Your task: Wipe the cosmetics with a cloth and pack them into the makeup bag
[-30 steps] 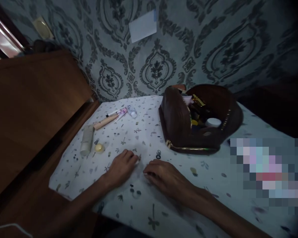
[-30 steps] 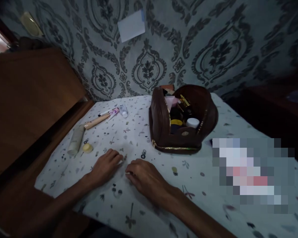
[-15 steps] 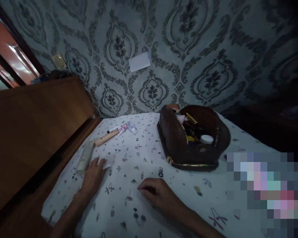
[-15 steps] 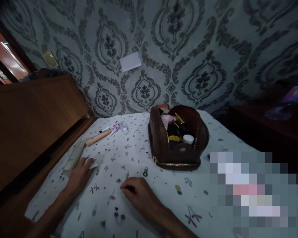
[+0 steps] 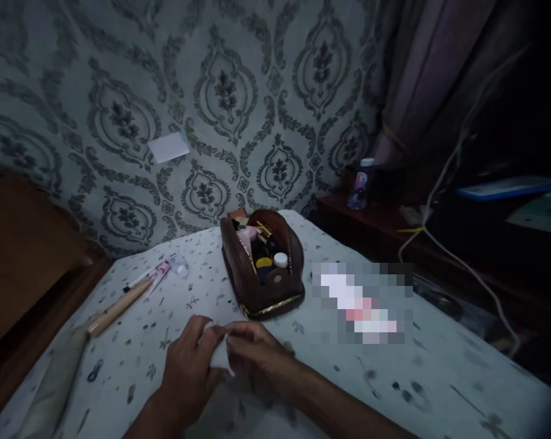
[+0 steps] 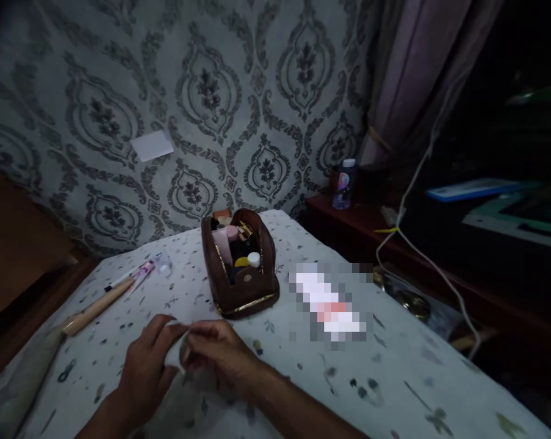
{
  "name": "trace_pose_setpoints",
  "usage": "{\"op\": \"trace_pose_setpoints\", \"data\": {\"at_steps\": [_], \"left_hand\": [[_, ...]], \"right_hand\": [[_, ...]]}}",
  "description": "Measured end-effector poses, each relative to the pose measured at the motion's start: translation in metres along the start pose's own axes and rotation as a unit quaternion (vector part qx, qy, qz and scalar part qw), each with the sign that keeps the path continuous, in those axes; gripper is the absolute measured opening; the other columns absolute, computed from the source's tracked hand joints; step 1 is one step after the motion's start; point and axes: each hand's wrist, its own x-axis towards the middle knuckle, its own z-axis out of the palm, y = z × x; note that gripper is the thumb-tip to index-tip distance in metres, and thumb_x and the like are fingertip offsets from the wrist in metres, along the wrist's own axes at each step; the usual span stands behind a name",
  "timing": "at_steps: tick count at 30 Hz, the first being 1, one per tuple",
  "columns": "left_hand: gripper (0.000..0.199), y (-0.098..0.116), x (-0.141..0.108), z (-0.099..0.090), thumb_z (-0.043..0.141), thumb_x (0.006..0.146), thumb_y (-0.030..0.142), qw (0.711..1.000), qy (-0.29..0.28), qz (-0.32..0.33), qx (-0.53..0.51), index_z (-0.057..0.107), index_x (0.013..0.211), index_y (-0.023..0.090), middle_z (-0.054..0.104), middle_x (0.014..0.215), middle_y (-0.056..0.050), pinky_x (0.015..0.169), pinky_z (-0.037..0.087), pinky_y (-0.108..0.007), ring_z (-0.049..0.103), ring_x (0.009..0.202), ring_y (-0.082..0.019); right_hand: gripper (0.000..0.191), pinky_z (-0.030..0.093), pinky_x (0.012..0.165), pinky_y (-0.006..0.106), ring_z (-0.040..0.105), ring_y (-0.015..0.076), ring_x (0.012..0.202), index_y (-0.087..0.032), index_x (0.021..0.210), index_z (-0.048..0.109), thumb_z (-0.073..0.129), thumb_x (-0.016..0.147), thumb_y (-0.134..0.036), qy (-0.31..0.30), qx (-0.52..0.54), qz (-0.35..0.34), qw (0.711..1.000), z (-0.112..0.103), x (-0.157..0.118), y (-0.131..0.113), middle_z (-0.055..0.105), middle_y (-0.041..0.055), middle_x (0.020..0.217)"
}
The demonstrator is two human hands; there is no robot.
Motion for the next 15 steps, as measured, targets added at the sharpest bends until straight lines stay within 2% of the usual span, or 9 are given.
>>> {"op": "trace_pose_setpoints", "data": {"at_steps": [4,7,9,12,13,15], "left_hand": [[0.015,-0.003,0.014,0.008,0.038,0.085,0.014,0.988,0.005,-0.051,-0.149,0.051,0.087,0.022,0.053,0.085,-0.004,0.065,0.045,-0.029,0.055,0.076,-0.020],[0.020,-0.001,0.017,0.017,0.034,0.093,0.025,0.955,-0.001,-0.172,-0.242,0.053,0.086,0.022,0.055,0.083,-0.003,0.066,0.047,-0.029,0.056,0.075,-0.020],[0.028,-0.001,0.013,0.026,0.034,0.096,0.039,0.916,0.001,-0.279,-0.290,0.056,0.089,0.023,0.059,0.082,-0.003,0.066,0.048,-0.029,0.059,0.074,-0.020],[0.044,-0.004,-0.003,0.038,0.032,0.096,0.056,0.856,-0.006,-0.407,-0.319,0.061,0.094,0.023,0.065,0.077,-0.003,0.064,0.051,-0.030,0.062,0.072,-0.022],[0.049,-0.007,-0.009,0.042,0.032,0.095,0.061,0.849,-0.014,-0.427,-0.312,0.063,0.094,0.023,0.066,0.074,-0.003,0.064,0.052,-0.031,0.063,0.072,-0.023],[0.056,-0.011,-0.020,0.047,0.033,0.091,0.068,0.856,-0.040,-0.423,-0.293,0.067,0.089,0.023,0.066,0.069,-0.004,0.064,0.054,-0.033,0.064,0.072,-0.025]], "right_hand": [[0.050,0.046,0.067,0.027,0.059,0.0110,0.065,-0.014,0.083,0.065,0.091,0.049,-0.041,-0.013,-0.012,0.010,1.000,-0.010,0.005,-0.001,0.062,-0.0036,0.069],[0.053,0.045,0.066,0.025,0.059,0.0096,0.064,-0.015,0.084,0.062,0.093,0.045,-0.035,0.003,-0.024,0.019,1.000,-0.017,0.009,0.003,0.064,-0.0043,0.072],[0.056,0.044,0.066,0.023,0.059,0.0087,0.065,-0.016,0.084,0.061,0.094,0.042,-0.032,0.009,-0.031,0.017,0.999,-0.021,0.012,0.006,0.065,-0.0048,0.073],[0.057,0.045,0.069,0.024,0.062,0.0104,0.069,-0.017,0.082,0.058,0.095,0.039,-0.028,0.010,-0.003,0.012,1.000,-0.023,0.015,0.011,0.065,-0.0052,0.075],[0.057,0.046,0.070,0.025,0.063,0.0111,0.070,-0.018,0.080,0.057,0.095,0.039,-0.027,0.014,0.010,0.010,1.000,-0.023,0.016,0.012,0.065,-0.0051,0.076],[0.058,0.047,0.071,0.026,0.064,0.0118,0.071,-0.018,0.079,0.056,0.096,0.037,-0.024,0.028,0.027,0.009,0.999,-0.023,0.016,0.012,0.065,-0.0048,0.078]]}}
